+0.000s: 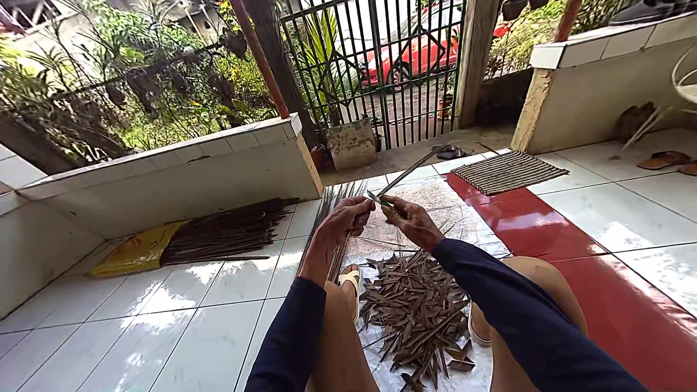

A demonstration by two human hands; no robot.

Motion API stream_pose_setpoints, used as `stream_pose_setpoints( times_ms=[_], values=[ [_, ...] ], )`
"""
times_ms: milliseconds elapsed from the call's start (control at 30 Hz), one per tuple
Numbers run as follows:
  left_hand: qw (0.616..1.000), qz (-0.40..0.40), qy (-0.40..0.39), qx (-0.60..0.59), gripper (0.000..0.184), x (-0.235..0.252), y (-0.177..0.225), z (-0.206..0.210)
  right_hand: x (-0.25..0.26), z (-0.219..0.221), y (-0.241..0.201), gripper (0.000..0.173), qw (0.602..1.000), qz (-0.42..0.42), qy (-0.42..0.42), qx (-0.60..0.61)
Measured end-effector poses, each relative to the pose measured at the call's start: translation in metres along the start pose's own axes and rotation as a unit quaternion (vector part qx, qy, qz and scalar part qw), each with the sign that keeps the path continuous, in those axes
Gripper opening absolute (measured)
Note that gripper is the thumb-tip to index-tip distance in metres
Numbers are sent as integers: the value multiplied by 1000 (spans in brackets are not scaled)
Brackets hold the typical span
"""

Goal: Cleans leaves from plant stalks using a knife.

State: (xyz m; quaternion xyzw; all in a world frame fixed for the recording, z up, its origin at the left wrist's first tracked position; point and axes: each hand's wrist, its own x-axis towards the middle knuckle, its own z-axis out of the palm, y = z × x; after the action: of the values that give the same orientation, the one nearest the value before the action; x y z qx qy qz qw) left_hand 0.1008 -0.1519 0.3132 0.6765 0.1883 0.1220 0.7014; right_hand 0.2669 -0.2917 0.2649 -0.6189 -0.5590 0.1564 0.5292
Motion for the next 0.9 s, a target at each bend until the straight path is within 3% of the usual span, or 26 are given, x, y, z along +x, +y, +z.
stream_pose_setpoints(
  times_ms=[267,900],
  values=[
    [997,0,-51,-51,26,4,-2,-2,2,1,12,37,999,-5,30,-29],
    [995,-13,-76,-62,25,4,-2,0,-5,12,3,39,980,39,153,-120]
  ],
)
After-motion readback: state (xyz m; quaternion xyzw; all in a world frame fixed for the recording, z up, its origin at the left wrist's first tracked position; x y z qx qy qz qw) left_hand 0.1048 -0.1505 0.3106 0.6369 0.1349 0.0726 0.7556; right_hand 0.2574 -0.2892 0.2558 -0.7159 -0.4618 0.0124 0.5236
